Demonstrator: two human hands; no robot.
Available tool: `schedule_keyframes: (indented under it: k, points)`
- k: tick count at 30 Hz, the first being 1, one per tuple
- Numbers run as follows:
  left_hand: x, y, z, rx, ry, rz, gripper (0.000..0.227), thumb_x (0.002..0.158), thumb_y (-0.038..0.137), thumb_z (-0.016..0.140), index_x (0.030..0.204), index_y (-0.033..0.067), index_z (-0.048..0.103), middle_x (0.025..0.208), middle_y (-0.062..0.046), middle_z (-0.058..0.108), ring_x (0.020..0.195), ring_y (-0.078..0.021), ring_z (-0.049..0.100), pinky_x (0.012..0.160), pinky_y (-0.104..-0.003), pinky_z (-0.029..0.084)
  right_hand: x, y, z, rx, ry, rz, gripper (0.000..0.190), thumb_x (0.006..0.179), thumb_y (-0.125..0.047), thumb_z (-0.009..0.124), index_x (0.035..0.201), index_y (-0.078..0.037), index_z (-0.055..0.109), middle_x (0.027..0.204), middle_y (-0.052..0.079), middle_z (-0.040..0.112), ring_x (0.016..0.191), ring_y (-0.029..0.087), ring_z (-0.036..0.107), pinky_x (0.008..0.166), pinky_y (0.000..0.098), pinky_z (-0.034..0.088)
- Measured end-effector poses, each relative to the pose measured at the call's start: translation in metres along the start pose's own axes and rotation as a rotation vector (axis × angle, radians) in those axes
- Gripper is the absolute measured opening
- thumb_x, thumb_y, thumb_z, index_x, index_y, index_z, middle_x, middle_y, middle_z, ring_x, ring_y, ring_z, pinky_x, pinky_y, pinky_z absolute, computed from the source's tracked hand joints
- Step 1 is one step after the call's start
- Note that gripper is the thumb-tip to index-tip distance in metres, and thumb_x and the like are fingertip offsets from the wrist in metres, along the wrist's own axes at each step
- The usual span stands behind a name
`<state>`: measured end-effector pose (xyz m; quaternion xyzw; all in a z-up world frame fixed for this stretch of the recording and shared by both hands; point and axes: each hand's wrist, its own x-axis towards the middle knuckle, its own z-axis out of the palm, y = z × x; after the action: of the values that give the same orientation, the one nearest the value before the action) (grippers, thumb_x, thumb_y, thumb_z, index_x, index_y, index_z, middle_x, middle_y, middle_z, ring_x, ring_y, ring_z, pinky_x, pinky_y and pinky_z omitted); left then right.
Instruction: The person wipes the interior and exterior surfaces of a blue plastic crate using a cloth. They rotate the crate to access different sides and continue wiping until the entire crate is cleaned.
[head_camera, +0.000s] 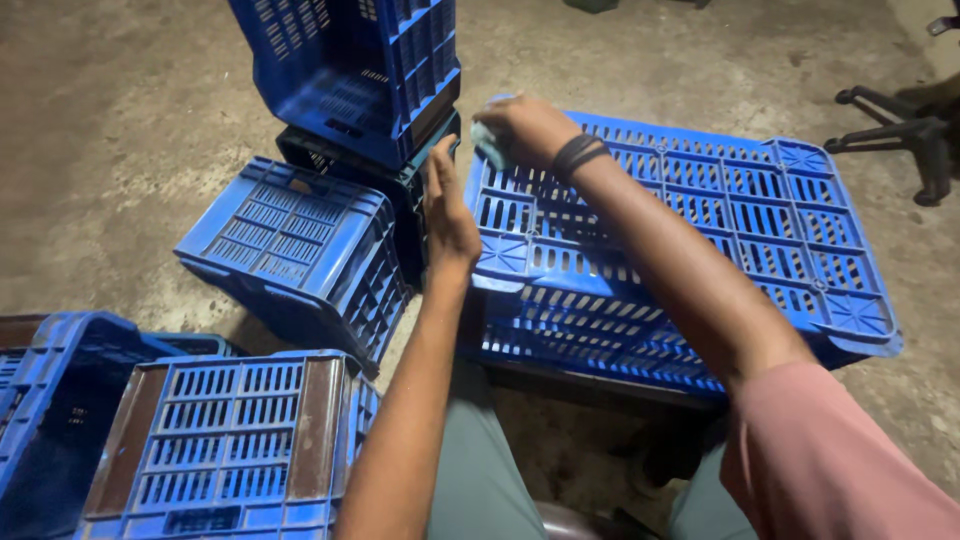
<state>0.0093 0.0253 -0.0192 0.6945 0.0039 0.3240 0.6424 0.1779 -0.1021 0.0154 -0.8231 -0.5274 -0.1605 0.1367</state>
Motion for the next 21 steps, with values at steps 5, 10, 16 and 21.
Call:
schedule_keyframes:
  k: [5, 10, 16, 21]
  points:
    - [-0.002, 0.004, 0.002, 0.075, 0.011, 0.079, 0.093, 0.105, 0.069, 0.012, 0.148, -0.0064, 0.046, 0.152, -0.029, 0.047, 0.146, -0.0409, 0.042, 0.122, -0.045, 0.03, 0.015, 0.006, 0.015, -0.146, 0.166, 0.084, 0.014, 0.085, -0.018, 0.072, 0.092, -0.006, 0.075, 0.094, 0.017, 0.071, 0.083, 0.04, 0.069, 0.07, 0.0491, 0.056]
    - [0.001, -0.01, 0.008, 0.093, 0.054, 0.033, 0.09, 0.105, 0.068, 0.016, 0.147, -0.0065, 0.045, 0.154, -0.03, 0.044, 0.148, -0.0411, 0.038, 0.124, -0.046, 0.028, 0.005, -0.029, 0.012, -0.193, 0.307, 0.149, 0.014, 0.079, -0.017, 0.073, 0.078, -0.003, 0.071, 0.083, 0.02, 0.064, 0.077, 0.041, 0.066, 0.067, 0.0494, 0.055]
    - [0.006, -0.027, 0.01, 0.158, 0.139, -0.083, 0.091, 0.102, 0.069, 0.017, 0.151, -0.0061, 0.036, 0.159, -0.035, 0.024, 0.152, -0.0486, 0.017, 0.123, -0.052, 0.017, -0.032, -0.097, -0.021, 0.172, -0.041, 0.03, 0.014, 0.081, -0.005, 0.066, 0.094, -0.003, 0.073, 0.098, 0.018, 0.071, 0.096, 0.038, 0.067, 0.086, 0.046, 0.055]
    - [0.001, -0.029, 0.004, 0.137, 0.163, -0.081, 0.093, 0.103, 0.071, 0.016, 0.152, -0.006, 0.034, 0.162, -0.037, 0.02, 0.155, -0.0497, 0.013, 0.125, -0.052, 0.014, -0.044, -0.117, -0.034, 0.361, -0.043, -0.141, 0.035, 0.074, 0.001, 0.066, 0.109, -0.001, 0.071, 0.107, 0.017, 0.071, 0.104, 0.037, 0.066, 0.093, 0.0434, 0.054]
